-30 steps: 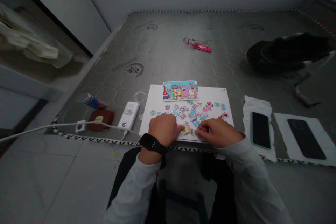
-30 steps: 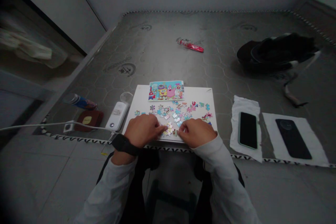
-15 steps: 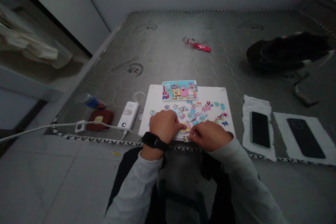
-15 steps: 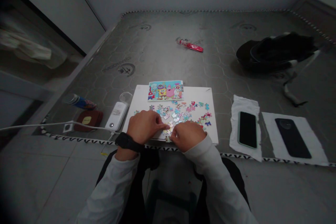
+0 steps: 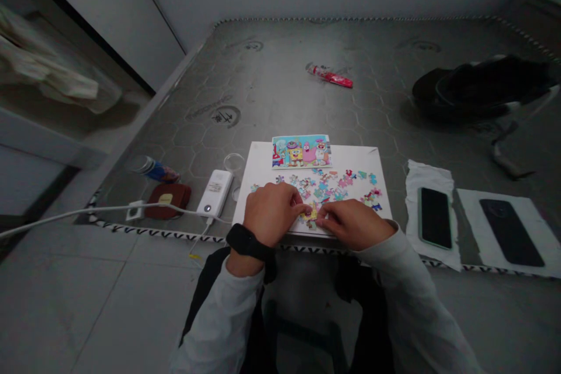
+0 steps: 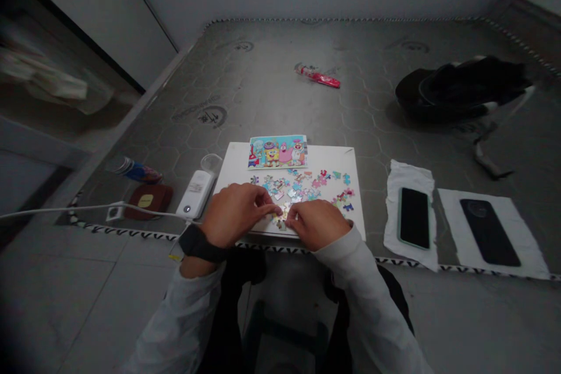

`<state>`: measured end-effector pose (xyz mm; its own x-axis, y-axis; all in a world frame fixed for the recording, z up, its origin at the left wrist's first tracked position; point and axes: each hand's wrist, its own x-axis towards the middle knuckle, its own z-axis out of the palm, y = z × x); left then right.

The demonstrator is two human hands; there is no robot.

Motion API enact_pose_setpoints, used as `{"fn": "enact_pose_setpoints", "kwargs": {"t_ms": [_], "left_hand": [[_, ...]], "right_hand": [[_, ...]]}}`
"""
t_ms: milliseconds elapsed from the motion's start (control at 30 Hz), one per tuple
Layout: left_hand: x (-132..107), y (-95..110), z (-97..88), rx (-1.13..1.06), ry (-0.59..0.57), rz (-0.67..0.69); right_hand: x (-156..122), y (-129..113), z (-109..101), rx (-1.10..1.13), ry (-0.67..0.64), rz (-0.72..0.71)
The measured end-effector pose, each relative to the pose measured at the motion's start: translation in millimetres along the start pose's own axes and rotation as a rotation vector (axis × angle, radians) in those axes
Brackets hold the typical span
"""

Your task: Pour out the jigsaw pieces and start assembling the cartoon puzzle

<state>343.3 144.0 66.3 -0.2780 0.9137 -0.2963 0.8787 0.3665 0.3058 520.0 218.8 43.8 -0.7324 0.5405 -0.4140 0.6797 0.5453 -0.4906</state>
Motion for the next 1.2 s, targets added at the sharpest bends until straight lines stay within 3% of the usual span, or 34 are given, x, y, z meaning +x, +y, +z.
{"fn": "enact_pose_setpoints", "kwargs": {"t_ms": [167,367,600,933,1200], "left_hand": [[-7.1,-3.7,-10.5,-0.117,-0.130,0.104],[-5.3,-3.3,-7.3,-0.130,-0.157,0.126],[-6.4,-3.6,-10.7,-0.136,-0.169,0.132],[-3.9,-4.1,-9.2,-0.202,-0.176,0.157],[-3.6,-3.9,-8.1,-0.115,-0.199,0.107]], "right_hand": [[-2.3,6.3,-4.2,0.102,0.039,-0.108],[-0.9,6.1,-2.4,0.161,0.088,-0.174],[1.1,14.4,-2.3,0.262,0.184,-0.099],[-0.7,6.7,-8.4,0.254,0.138,-0.035],[1.1,1.7,-4.7,0.174,0.137,0.008]]}}
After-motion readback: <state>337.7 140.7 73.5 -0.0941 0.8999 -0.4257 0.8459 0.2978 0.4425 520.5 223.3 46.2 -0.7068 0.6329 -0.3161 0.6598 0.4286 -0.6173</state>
